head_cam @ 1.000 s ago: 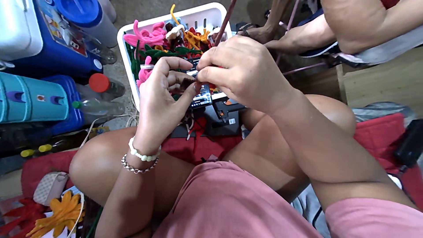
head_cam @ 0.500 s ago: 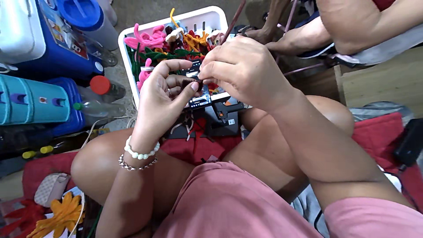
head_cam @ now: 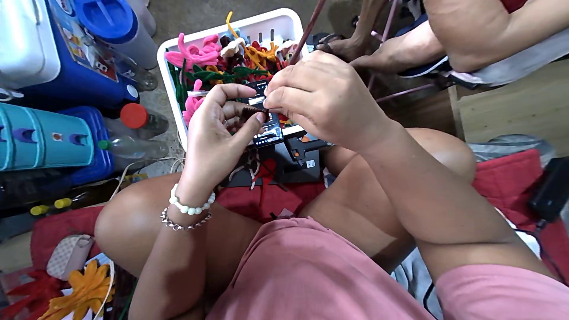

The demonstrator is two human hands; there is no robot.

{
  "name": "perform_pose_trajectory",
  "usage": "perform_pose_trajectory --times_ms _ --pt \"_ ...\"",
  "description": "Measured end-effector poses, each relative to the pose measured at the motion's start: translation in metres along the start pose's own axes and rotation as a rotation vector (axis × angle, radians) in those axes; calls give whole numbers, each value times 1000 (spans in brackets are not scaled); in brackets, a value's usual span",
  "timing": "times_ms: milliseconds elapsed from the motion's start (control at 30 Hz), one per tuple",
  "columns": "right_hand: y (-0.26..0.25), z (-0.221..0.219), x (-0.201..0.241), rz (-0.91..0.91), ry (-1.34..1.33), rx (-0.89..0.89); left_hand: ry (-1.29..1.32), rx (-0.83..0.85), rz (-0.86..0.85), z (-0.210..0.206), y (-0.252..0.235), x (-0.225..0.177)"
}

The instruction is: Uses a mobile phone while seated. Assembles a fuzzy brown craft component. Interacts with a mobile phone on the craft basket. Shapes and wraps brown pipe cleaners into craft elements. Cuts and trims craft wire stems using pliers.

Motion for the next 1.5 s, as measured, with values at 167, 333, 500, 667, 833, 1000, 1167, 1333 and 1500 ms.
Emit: perform_pose_trajectory --times_ms 167,333,500,667,833,1000,1167,1333,1500 --pt "1 0 0 -9 -10 -26 61 36 27 2 1 0" --pt "2 1 0 -8 -9 -38 109 37 33 2 3 0" --pt "2 2 0 3 -1 -31 105 19 12 1 2 0" --pt "1 1 2 4 -24 -24 59 5 -14 1 1 -1" --pt "1 -1 4 11 -56 -42 34 -4 -16 1 2 -1" --pt "2 -2 5 10 -60 -47 22 -14 -23 1 2 -2" --pt "1 -4 5 9 -66 -51 3 -17 -27 2 2 -2" --pt "0 -5 6 3 -29 -59 1 -40 -55 0 2 -1" --pt "-1 -8 7 -20 90 -82 -106 -120 -105 -7 3 -3"
Point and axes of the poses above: each hand's wrist, its own y-axis away from the middle knuckle, its own z-axis out of the back of the hand, x = y × z, the point moved 1 cm from there along -y, towards the middle knuckle, and after that the axes turned 13 degrees about -y, right-handed, at the moved point
